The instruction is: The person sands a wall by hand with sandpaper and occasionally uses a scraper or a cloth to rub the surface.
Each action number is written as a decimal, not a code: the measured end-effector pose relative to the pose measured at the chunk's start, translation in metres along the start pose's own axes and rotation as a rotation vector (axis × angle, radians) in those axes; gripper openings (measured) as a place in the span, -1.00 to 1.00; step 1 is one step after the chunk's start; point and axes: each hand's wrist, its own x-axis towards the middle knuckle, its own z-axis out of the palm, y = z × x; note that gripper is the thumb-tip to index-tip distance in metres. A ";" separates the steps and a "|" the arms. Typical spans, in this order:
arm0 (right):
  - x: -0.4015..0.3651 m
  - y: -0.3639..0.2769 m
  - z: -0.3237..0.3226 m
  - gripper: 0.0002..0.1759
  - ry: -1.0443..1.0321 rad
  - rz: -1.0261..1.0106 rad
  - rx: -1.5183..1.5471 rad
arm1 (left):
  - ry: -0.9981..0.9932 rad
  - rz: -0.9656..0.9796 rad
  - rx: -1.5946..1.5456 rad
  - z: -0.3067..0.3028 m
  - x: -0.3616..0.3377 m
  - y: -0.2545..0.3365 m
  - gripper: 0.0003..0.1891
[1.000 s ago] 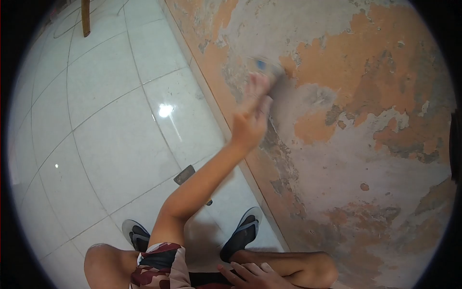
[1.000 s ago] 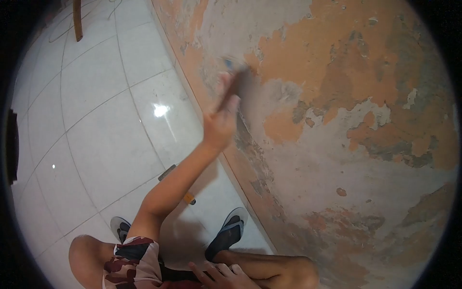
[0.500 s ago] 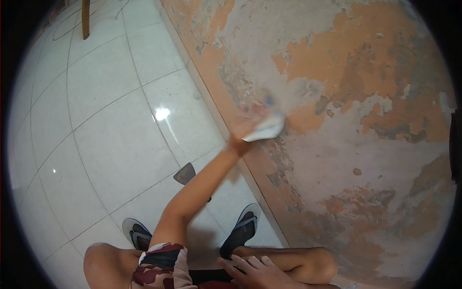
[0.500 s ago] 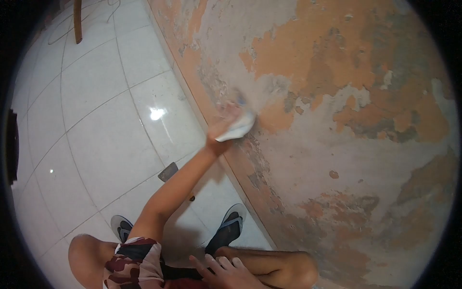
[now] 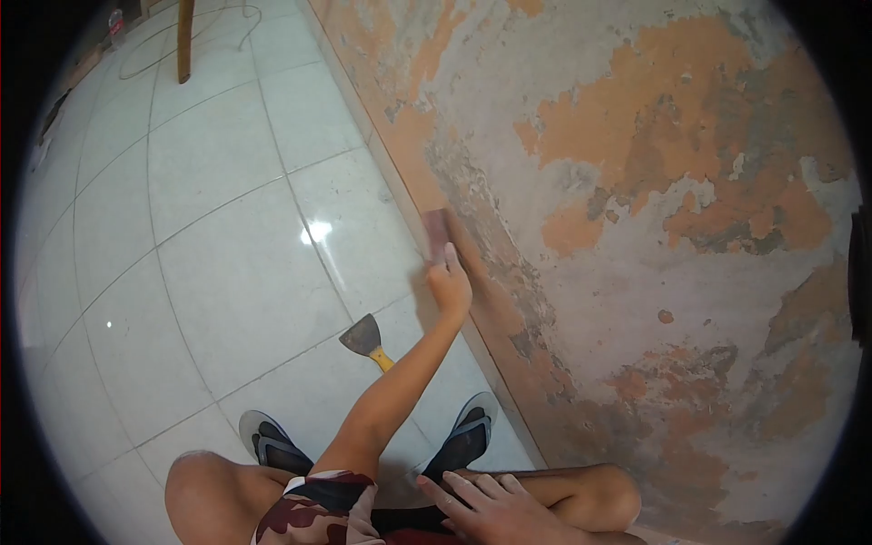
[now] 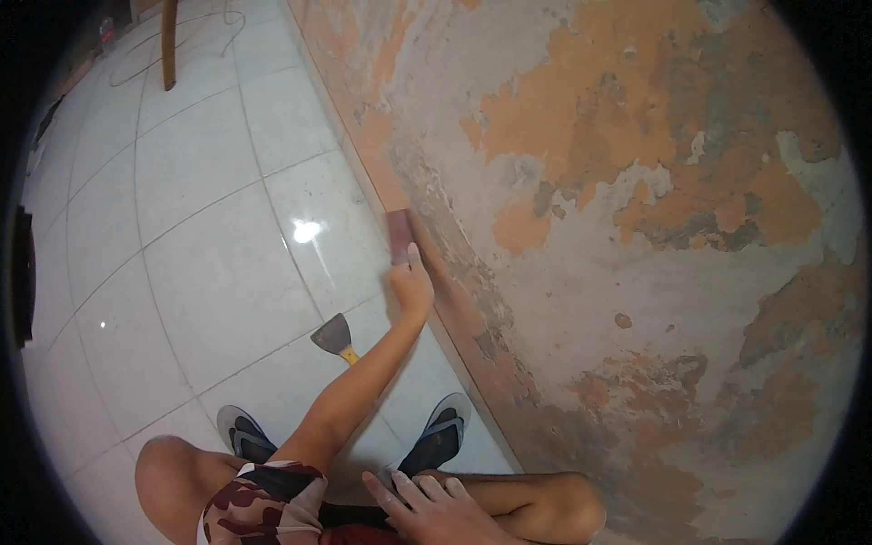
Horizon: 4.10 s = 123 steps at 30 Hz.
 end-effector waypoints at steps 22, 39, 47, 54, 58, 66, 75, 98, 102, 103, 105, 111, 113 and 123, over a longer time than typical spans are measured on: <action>-0.018 0.000 0.018 -0.32 0.061 0.018 -0.134 | -0.342 1.054 -0.050 -0.008 -0.069 -0.035 -0.63; -0.033 -0.005 0.022 -0.22 0.183 -0.032 -0.127 | -0.481 0.087 -0.022 -0.020 -0.113 0.032 -0.62; -0.029 0.005 0.033 -0.21 0.125 0.051 -0.190 | -0.556 0.354 -0.339 -0.017 -0.077 -0.064 -0.64; -0.025 0.000 0.031 -0.21 0.106 -0.007 -0.186 | -0.746 1.176 0.029 -0.029 -0.108 0.036 -0.57; -0.023 0.015 0.039 -0.08 0.153 0.003 -0.239 | -0.590 1.110 -0.104 -0.017 -0.050 -0.083 -0.32; -0.022 0.008 0.014 -0.27 0.167 -0.073 -0.219 | -0.668 1.110 0.025 -0.019 -0.102 -0.030 -0.35; -0.021 0.023 0.005 -0.16 0.154 -0.047 -0.234 | -0.337 0.696 0.051 -0.020 -0.087 -0.015 -0.38; 0.017 0.072 -0.074 -0.02 0.751 0.380 0.727 | -1.249 0.551 -0.629 -0.113 -0.052 0.176 -0.63; 0.048 0.084 -0.064 -0.16 0.588 0.135 0.869 | -1.564 0.461 -0.342 -0.146 -0.003 0.171 -0.70; 0.052 0.076 -0.066 -0.28 0.498 0.369 0.998 | -1.548 0.521 -0.350 -0.154 0.012 0.167 -0.67; 0.069 0.060 -0.054 -0.49 0.547 0.561 1.044 | -1.555 0.670 -0.269 -0.169 0.064 0.147 -0.62; 0.087 0.058 -0.089 -0.35 0.182 0.355 0.608 | -0.343 0.706 1.096 -0.364 0.321 0.025 -0.58; 0.097 0.051 -0.092 -0.19 0.071 0.363 0.628 | -0.239 0.744 1.275 -0.427 0.349 0.021 -0.49; 0.180 -0.011 -0.137 -0.26 0.427 0.428 0.430 | -0.281 0.728 1.268 -0.435 0.354 0.029 -0.44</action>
